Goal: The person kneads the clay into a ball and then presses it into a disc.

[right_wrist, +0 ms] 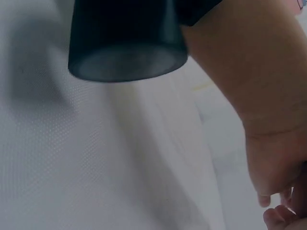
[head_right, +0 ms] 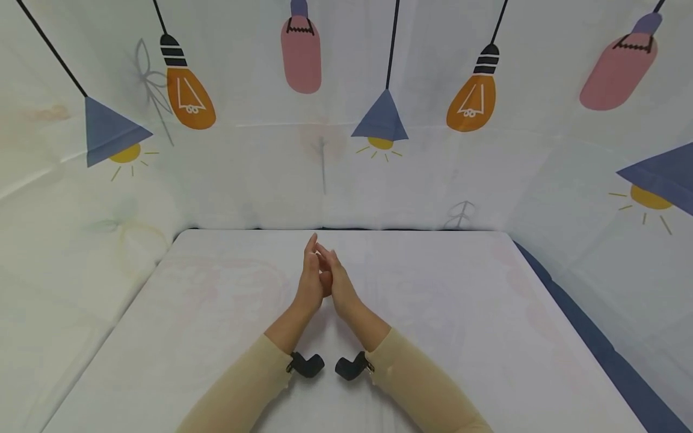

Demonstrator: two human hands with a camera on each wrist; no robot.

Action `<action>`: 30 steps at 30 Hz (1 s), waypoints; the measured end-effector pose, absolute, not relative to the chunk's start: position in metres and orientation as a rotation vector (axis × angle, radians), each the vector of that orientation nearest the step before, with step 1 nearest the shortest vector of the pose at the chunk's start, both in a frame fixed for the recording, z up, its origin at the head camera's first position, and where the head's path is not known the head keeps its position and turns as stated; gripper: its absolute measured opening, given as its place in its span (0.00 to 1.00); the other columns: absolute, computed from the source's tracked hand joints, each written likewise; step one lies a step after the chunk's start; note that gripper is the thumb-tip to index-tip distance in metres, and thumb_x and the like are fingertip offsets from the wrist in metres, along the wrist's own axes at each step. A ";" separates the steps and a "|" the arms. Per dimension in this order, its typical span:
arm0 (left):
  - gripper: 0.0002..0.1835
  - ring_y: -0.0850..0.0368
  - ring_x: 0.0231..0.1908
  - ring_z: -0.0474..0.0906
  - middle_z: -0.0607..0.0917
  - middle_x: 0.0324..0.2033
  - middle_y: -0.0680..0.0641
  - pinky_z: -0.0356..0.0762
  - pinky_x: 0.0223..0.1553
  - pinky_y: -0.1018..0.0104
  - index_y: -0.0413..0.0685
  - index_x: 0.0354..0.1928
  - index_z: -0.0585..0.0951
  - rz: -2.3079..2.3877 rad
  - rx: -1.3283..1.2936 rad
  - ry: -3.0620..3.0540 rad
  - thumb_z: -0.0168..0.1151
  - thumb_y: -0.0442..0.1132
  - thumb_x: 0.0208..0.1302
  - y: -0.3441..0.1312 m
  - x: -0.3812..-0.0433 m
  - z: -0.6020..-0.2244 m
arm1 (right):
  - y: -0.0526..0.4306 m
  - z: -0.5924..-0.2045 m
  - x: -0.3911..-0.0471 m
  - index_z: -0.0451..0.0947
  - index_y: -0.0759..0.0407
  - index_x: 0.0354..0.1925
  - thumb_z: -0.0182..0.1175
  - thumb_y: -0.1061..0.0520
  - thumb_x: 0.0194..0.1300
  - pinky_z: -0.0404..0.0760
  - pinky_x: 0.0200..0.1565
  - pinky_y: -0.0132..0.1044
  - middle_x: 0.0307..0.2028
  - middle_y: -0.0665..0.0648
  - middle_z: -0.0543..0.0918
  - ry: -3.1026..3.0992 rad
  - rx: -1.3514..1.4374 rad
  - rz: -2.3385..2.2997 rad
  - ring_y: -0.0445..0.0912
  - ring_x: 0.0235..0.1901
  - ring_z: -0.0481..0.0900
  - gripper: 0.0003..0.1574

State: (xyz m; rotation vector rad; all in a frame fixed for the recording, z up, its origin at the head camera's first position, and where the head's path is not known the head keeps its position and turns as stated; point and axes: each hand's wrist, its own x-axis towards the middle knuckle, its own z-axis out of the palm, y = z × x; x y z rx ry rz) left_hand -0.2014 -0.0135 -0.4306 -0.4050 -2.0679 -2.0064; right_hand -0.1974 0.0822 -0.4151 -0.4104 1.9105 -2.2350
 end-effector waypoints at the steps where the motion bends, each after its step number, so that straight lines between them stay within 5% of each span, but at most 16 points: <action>1: 0.52 0.41 0.75 0.46 0.46 0.78 0.43 0.44 0.69 0.32 0.53 0.80 0.46 -2.017 -0.393 -2.073 0.27 0.80 0.64 -0.015 -0.203 -0.431 | 0.083 -0.414 -0.196 0.54 0.50 0.78 0.22 0.30 0.77 0.55 0.70 0.56 0.75 0.60 0.60 1.914 -0.433 -2.224 0.55 0.72 0.58 0.45; 10: 0.53 0.41 0.76 0.43 0.48 0.78 0.40 0.42 0.70 0.33 0.46 0.80 0.46 -2.026 -0.430 -2.189 0.21 0.79 0.66 -0.019 -0.206 -0.440 | 0.093 -0.401 -0.193 0.49 0.58 0.79 0.25 0.21 0.72 0.43 0.73 0.58 0.76 0.65 0.57 1.881 -0.515 -2.288 0.56 0.76 0.51 0.56; 18: 0.40 0.42 0.77 0.40 0.43 0.79 0.44 0.41 0.71 0.33 0.50 0.80 0.41 -1.983 -0.623 -2.331 0.18 0.66 0.77 -0.016 -0.199 -0.442 | 0.100 -0.400 -0.201 0.51 0.57 0.79 0.25 0.28 0.76 0.42 0.73 0.56 0.76 0.63 0.55 1.952 -0.415 -2.415 0.56 0.76 0.48 0.48; 30: 0.42 0.41 0.74 0.53 0.52 0.76 0.37 0.48 0.70 0.35 0.54 0.80 0.43 -2.137 -0.741 -2.273 0.16 0.70 0.73 -0.010 -0.189 -0.436 | 0.108 -0.408 -0.221 0.54 0.57 0.78 0.29 0.40 0.80 0.43 0.74 0.56 0.76 0.63 0.57 2.158 -0.345 -2.394 0.57 0.76 0.49 0.39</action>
